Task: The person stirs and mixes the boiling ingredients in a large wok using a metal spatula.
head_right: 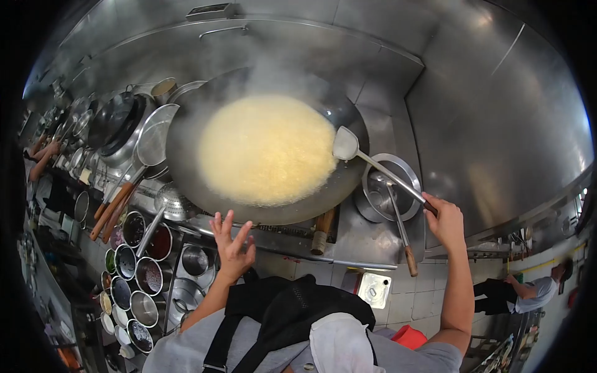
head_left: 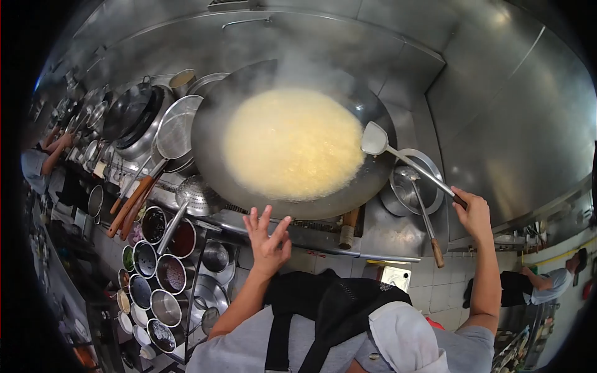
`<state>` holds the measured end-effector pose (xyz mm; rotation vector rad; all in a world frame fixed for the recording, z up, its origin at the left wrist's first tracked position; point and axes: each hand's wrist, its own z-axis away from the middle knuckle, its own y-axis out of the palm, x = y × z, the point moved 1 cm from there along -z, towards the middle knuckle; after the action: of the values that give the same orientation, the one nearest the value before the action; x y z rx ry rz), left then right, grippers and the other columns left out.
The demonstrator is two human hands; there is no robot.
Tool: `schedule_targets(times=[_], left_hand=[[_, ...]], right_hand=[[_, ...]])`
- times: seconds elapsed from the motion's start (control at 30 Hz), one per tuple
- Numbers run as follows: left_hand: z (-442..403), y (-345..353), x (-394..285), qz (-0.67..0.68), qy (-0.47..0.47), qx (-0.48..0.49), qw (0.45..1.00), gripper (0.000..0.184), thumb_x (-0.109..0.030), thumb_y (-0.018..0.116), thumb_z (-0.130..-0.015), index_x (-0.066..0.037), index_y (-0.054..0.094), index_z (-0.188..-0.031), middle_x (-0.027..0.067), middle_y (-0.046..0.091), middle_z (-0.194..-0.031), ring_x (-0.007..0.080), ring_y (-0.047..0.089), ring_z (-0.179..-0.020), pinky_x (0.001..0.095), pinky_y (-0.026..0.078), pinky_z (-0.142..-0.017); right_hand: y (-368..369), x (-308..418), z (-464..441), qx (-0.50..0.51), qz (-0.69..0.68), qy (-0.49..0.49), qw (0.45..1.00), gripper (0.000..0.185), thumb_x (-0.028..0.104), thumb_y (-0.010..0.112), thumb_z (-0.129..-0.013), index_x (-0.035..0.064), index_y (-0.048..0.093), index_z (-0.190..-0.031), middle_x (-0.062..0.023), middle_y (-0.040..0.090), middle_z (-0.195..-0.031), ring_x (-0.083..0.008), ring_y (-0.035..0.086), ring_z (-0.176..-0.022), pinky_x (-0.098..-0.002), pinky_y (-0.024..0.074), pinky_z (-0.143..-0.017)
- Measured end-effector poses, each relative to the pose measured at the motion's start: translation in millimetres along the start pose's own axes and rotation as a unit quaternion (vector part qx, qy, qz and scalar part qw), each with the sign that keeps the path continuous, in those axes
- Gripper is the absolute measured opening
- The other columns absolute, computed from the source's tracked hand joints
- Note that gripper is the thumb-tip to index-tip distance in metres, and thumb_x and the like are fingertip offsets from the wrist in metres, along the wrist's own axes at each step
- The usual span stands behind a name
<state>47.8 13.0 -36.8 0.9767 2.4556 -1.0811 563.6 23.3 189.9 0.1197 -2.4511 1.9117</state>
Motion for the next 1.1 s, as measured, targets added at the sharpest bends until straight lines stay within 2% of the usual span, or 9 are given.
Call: schedule_targets(times=[0.17, 0.27, 0.43, 0.53, 0.6, 0.67, 0.73, 0.8, 1.1], left_hand=[[-4, -12, 6, -0.005, 0.024, 0.019, 1.000, 0.063, -0.005, 0.078, -0.080, -0.027, 0.076, -0.139, 0.0132, 0.050, -0.166, 0.0455, 0.033, -0.161, 0.0704, 0.014, -0.131], [-6, -17, 8, 0.012, 0.021, 0.030, 0.999, 0.062, -0.006, 0.078, -0.081, -0.027, 0.076, -0.139, 0.0135, 0.052, -0.164, 0.0456, 0.035, -0.160, 0.0712, 0.016, -0.130], [-6, -22, 14, 0.028, 0.028, 0.049, 0.998, 0.062, -0.008, 0.080, -0.081, -0.025, 0.075, -0.140, 0.0110, 0.052, -0.167, 0.0450, 0.035, -0.161, 0.0725, 0.018, -0.129], [-10, -28, 21, 0.047, 0.053, 0.063, 0.995, 0.064, -0.007, 0.080, -0.080, -0.025, 0.074, -0.142, 0.0110, 0.053, -0.166, 0.0449, 0.036, -0.161, 0.0714, 0.018, -0.129], [-12, -32, 26, 0.060, 0.062, 0.066, 0.994, 0.065, -0.007, 0.081, -0.080, -0.024, 0.074, -0.142, 0.0098, 0.054, -0.166, 0.0432, 0.036, -0.161, 0.0699, 0.018, -0.130], [-14, -32, 34, 0.071, 0.092, 0.079, 0.990, 0.065, -0.007, 0.081, -0.080, -0.025, 0.074, -0.143, 0.0082, 0.053, -0.167, 0.0410, 0.036, -0.162, 0.0688, 0.017, -0.131], [-14, -33, 41, 0.074, 0.104, 0.086, 0.988, 0.066, -0.008, 0.081, -0.081, -0.025, 0.073, -0.144, 0.0068, 0.053, -0.167, 0.0388, 0.036, -0.163, 0.0689, 0.016, -0.132], [-16, -33, 46, 0.056, 0.131, 0.087, 0.986, 0.061, -0.006, 0.081, -0.081, -0.024, 0.076, -0.139, 0.0076, 0.058, -0.162, 0.0396, 0.036, -0.163, 0.0631, 0.009, -0.135], [-15, -29, 52, 0.064, 0.136, 0.110, 0.983, 0.067, -0.007, 0.081, -0.080, -0.025, 0.072, -0.144, 0.0057, 0.055, -0.165, 0.0386, 0.032, -0.164, 0.0649, 0.007, -0.136]], right_hand=[[4, 49, -20, -0.026, 0.025, -0.033, 0.999, 0.040, 0.012, 0.080, -0.091, 0.0148, 0.078, -0.131, -0.0134, 0.070, -0.094, -0.0381, 0.071, -0.085, -0.0491, 0.0556, -0.078], [-14, 61, -16, -0.061, 0.061, -0.111, 0.990, 0.040, 0.007, 0.080, -0.086, 0.0102, 0.079, -0.125, -0.0118, 0.066, -0.100, -0.0345, 0.068, -0.094, -0.0467, 0.0552, -0.080], [-26, 96, -2, -0.025, 0.127, -0.120, 0.984, 0.040, 0.000, 0.079, -0.082, 0.0113, 0.081, -0.121, -0.0114, 0.067, -0.102, -0.0336, 0.068, -0.096, -0.0456, 0.0560, -0.081], [3, 121, 4, -0.003, 0.122, -0.101, 0.987, 0.041, -0.001, 0.078, -0.081, 0.0124, 0.081, -0.120, -0.0103, 0.067, -0.102, -0.0331, 0.069, -0.096, -0.0463, 0.0568, -0.081], [13, 150, 2, 0.077, 0.056, -0.081, 0.992, 0.038, 0.006, 0.080, -0.085, 0.0134, 0.081, -0.122, -0.0116, 0.070, -0.102, -0.0369, 0.073, -0.092, -0.0481, 0.0584, -0.081], [39, 165, -4, 0.101, -0.006, -0.060, 0.993, 0.037, 0.011, 0.082, -0.087, 0.0141, 0.080, -0.125, -0.0137, 0.074, -0.102, -0.0399, 0.074, -0.092, -0.0493, 0.0592, -0.083], [86, 160, -19, 0.086, -0.033, -0.051, 0.994, 0.039, 0.013, 0.082, -0.088, 0.0147, 0.079, -0.127, -0.0159, 0.075, -0.101, -0.0412, 0.074, -0.092, -0.0509, 0.0589, -0.082], [127, 164, -40, 0.069, -0.059, -0.037, 0.995, 0.041, 0.016, 0.081, -0.091, 0.0158, 0.077, -0.131, -0.0200, 0.076, -0.099, -0.0438, 0.074, -0.091, -0.0535, 0.0588, -0.082], [227, 222, -169, 0.044, -0.035, -0.054, 0.997, 0.043, 0.019, 0.074, -0.098, 0.0156, 0.067, -0.141, -0.0253, 0.076, -0.099, -0.0473, 0.075, -0.094, -0.0577, 0.0604, -0.085]])
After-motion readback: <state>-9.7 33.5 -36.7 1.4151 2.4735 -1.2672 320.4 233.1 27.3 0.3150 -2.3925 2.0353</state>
